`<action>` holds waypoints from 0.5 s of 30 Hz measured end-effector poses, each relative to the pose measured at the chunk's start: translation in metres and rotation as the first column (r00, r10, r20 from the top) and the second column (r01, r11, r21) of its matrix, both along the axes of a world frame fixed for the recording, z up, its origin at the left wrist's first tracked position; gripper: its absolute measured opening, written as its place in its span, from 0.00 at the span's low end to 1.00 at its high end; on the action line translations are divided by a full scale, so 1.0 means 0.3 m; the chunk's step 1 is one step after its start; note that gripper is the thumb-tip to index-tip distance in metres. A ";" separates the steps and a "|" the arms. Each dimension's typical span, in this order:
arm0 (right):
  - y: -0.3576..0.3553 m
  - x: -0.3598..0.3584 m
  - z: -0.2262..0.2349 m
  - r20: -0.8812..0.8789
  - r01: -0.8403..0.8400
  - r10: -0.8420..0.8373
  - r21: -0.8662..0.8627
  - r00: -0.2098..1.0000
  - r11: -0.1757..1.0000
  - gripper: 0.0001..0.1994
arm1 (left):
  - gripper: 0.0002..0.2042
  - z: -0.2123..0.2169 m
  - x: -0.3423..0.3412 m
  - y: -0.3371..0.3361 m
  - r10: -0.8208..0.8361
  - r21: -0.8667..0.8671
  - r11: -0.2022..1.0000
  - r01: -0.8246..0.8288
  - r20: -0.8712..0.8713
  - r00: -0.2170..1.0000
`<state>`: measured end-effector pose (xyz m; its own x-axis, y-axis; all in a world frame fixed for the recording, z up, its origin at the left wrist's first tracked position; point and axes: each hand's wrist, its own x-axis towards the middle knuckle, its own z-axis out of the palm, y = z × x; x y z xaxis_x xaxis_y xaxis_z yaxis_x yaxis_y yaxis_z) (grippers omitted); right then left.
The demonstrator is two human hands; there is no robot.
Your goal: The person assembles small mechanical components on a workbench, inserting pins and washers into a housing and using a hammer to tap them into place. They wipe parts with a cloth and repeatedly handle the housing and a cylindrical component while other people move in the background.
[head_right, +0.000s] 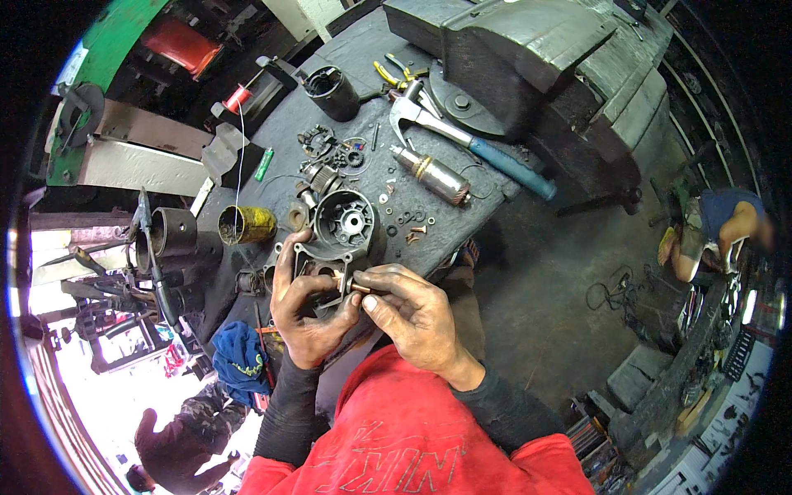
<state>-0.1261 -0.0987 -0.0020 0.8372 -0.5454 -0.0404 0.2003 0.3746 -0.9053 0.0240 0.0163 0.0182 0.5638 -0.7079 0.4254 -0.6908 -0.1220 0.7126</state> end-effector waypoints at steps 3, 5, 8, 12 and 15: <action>-0.044 -0.029 -0.038 -0.017 -0.081 0.082 0.036 0.997 0.996 0.19 | 0.13 -0.013 -0.006 -0.003 0.012 -0.018 1.000 -0.012 0.005 1.000; -0.118 -0.051 -0.087 -0.100 -0.040 0.044 0.037 0.994 0.999 0.23 | 0.13 -0.015 -0.007 -0.001 0.019 -0.016 1.000 -0.019 0.002 1.000; -0.267 -0.045 -0.209 -0.480 0.113 -0.331 -0.427 0.812 0.897 0.13 | 0.13 -0.015 -0.008 0.001 0.024 -0.003 1.000 -0.024 0.008 1.000; -0.328 -0.025 -0.338 -0.522 -0.082 -0.471 -0.727 0.712 0.682 0.13 | 0.15 -0.014 -0.010 -0.001 0.050 -0.024 0.998 -0.051 -0.050 0.997; -0.311 0.014 -0.363 -0.455 -0.120 -0.457 -0.796 0.764 0.593 0.13 | 0.15 -0.013 -0.006 0.002 0.054 -0.013 0.998 -0.056 -0.087 0.995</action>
